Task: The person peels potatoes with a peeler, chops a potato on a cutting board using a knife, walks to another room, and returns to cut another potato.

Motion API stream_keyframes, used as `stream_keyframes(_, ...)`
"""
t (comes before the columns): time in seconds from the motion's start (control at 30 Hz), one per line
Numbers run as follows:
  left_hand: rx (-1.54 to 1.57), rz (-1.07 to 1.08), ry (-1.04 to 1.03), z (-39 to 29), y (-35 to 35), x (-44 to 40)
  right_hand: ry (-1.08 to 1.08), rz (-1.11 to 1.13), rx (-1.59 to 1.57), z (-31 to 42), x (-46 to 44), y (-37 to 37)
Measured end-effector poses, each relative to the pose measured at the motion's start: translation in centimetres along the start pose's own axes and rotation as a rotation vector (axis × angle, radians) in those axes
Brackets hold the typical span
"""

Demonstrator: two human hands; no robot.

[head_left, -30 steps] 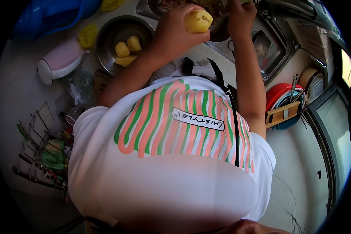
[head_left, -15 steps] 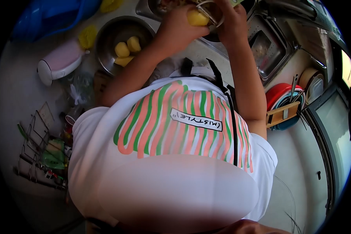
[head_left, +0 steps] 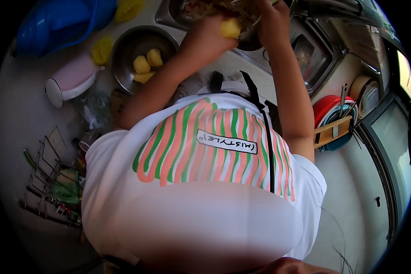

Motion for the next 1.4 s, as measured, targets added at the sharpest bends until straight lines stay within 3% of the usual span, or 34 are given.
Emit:
stream_keyframes(0.03,-0.015,0.026,0.007,0.0,-0.1,0.1,-0.036,0.079,-0.071,0.0,0.7,-0.7)
stream_keyframes(0.07,-0.007,-0.021,-0.024,0.1,0.0,0.2,0.034,0.076,0.104,0.7,1.6,-1.5)
stream_keyframes(0.1,0.0,-0.068,-0.062,0.3,-0.1,0.2,0.012,-0.036,0.197,-1.3,0.3,0.4)
stream_keyframes(0.17,0.036,-0.131,-0.134,0.0,0.1,0.5,0.065,-0.322,0.047,-3.1,-2.0,3.8)
stream_keyframes(0.2,0.063,-0.146,-0.172,-0.5,0.3,0.8,-0.08,-0.342,-0.004,-3.7,-2.6,4.9)
stream_keyframes(0.33,0.304,-0.193,-0.214,-0.1,-0.1,0.7,-0.173,-0.159,-0.355,-2.6,-0.6,2.9)
stream_keyframes(0.43,0.54,-0.058,-0.188,-1.4,0.6,-0.3,-0.236,-0.102,-0.454,-1.8,0.3,1.6)
stream_keyframes(0.53,0.328,-0.006,-0.142,-2.0,1.9,-0.2,-0.228,-0.052,-0.583,-1.7,0.6,1.2)
stream_keyframes(0.67,0.295,-0.03,-0.151,-1.6,2.1,-0.2,-0.127,-0.027,-0.48,-1.0,0.6,1.0)
stream_keyframes(0.77,0.418,0.015,-0.158,-1.1,1.3,-0.4,0.032,0.186,-0.065,1.2,2.5,-1.1)
stream_keyframes(0.9,0.28,-0.058,-0.236,-2.0,2.0,0.1,0.093,0.078,-0.065,1.7,1.5,-1.1)
stream_keyframes(0.93,0.254,-0.044,-0.219,-1.6,1.9,0.2,0.339,-0.081,0.086,1.6,-0.2,-0.3)
stream_keyframes(0.97,0.228,-0.028,-0.2,-1.0,1.5,0.5,0.304,-0.23,0.278,1.3,-1.3,1.5)
stream_keyframes(1.03,0.215,-0.029,-0.171,-0.2,0.9,0.6,0.273,-0.195,0.252,2.1,-1.4,2.1)
stream_keyframes(1.13,0.199,-0.006,-0.085,1.4,-0.3,0.0,0.056,0.12,0.087,2.1,0.9,-1.5)
stream_keyframes(1.2,0.183,-0.056,-0.072,1.2,0.0,-0.2,0.148,0.172,0.145,0.9,0.7,-1.8)
stream_keyframes(1.27,0.206,-0.086,-0.071,0.9,0.5,0.4,0.247,-0.099,0.274,-0.4,-1.8,0.7)
stream_keyframes(1.3,0.208,-0.077,-0.071,0.9,0.4,0.6,0.156,-0.161,0.146,-0.2,-2.1,1.5)
stream_keyframes(1.37,0.208,-0.078,-0.085,0.7,0.5,0.3,0.103,-0.18,-0.028,0.3,-1.5,0.9)
stream_keyframes(1.4,0.177,-0.058,-0.066,1.0,0.4,0.1,0.041,-0.041,0.008,-0.3,-1.1,0.2)
Point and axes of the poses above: each hand's wrist, its own x-axis away from the middle knuckle, its own y-axis out of the back of the hand, z = x × y, the point moved 5 cm from there along -x, towards the middle knuckle, and after that the axes turned 4 degrees about -z, right-handed, at the moved point
